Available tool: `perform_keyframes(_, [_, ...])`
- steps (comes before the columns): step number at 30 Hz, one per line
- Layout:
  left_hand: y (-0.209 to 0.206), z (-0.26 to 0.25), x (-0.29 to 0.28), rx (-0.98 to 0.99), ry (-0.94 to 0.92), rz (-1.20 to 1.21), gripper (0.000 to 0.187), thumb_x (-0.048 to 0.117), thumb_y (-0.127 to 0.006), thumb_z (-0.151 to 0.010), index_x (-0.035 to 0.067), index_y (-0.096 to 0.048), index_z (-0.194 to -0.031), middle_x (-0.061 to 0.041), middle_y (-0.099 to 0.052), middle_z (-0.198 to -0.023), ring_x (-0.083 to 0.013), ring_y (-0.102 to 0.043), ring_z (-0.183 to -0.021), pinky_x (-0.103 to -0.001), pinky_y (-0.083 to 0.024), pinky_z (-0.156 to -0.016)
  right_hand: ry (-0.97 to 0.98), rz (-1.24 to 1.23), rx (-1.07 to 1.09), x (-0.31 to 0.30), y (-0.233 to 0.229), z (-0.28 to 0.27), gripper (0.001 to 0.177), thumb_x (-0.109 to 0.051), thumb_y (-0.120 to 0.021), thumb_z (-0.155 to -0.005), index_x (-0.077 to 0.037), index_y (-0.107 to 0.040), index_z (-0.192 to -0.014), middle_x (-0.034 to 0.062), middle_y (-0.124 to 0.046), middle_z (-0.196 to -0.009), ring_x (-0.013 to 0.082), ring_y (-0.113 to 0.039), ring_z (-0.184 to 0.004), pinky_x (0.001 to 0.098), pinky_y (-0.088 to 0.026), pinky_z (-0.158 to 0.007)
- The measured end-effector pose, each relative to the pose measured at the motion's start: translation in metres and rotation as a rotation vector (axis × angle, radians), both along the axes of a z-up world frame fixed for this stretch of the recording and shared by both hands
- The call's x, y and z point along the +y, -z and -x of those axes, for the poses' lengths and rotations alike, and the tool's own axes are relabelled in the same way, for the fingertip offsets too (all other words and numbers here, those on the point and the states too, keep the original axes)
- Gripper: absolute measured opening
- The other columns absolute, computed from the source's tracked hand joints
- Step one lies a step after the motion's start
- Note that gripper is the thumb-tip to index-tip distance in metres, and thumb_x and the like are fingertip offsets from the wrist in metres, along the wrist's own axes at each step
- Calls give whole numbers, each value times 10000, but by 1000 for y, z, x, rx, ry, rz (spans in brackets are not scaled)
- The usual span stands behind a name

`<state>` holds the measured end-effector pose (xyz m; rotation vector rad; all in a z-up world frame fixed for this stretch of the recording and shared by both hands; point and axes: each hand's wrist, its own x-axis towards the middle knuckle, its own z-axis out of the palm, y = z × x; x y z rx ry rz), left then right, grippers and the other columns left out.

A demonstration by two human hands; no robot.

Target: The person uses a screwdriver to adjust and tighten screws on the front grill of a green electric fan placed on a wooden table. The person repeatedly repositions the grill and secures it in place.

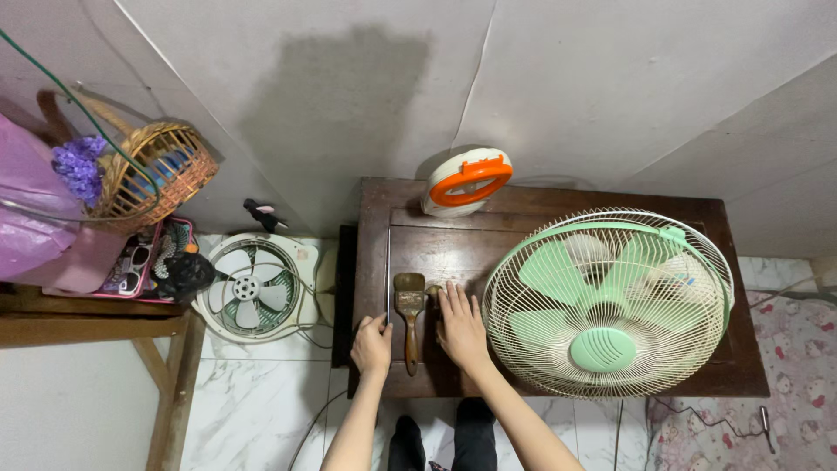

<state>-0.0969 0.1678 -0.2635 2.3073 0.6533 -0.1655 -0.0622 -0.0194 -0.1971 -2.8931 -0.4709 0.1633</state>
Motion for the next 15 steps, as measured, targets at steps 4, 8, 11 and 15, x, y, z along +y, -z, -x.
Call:
perform_keyframes(4, [-6, -4, 4, 35, 34, -3, 315, 319, -698, -915, 227, -721, -1215, -15, -655, -1054, -276, -690, -974, -442, -551, -795, -13, -5, -87, -8, -10, 5, 749, -170, -675, -847, -5, -367, -1509, 192, -312, -1622, 354, -283, -1505, 519, -224, -1209])
perform_keyframes(8, [-19, -6, 8, -20, 74, -12, 341, 315, -695, -914, 223, -713, -1242, -28, -640, -1117, -278, -671, -1031, -442, -540, -833, -33, -130, -165, -13, -33, 6, 718, -159, -669, -873, 8, -380, -1509, 208, -320, -1623, 377, -292, -1503, 500, -244, -1209])
perform_keyframes(11, [-32, -10, 9, -82, 136, 35, 359, 309, -683, -923, 190, -699, -1261, -35, -641, -1150, -282, -667, -1043, -431, -535, -865, -25, -187, -176, -21, -55, 9, 707, -138, -675, -850, 3, -405, -1487, 210, -333, -1606, 391, -299, -1490, 499, -250, -1205])
perform_keyframes(15, [-55, -14, -2, -233, 240, 107, 376, 265, -659, -935, 130, -691, -1284, -74, -638, -1172, -306, -652, -1079, -417, -525, -903, -8, -235, -286, -40, -87, 14, 664, -141, -684, -848, 5, -448, -1452, 217, -355, -1580, 403, -311, -1479, 508, -252, -1214])
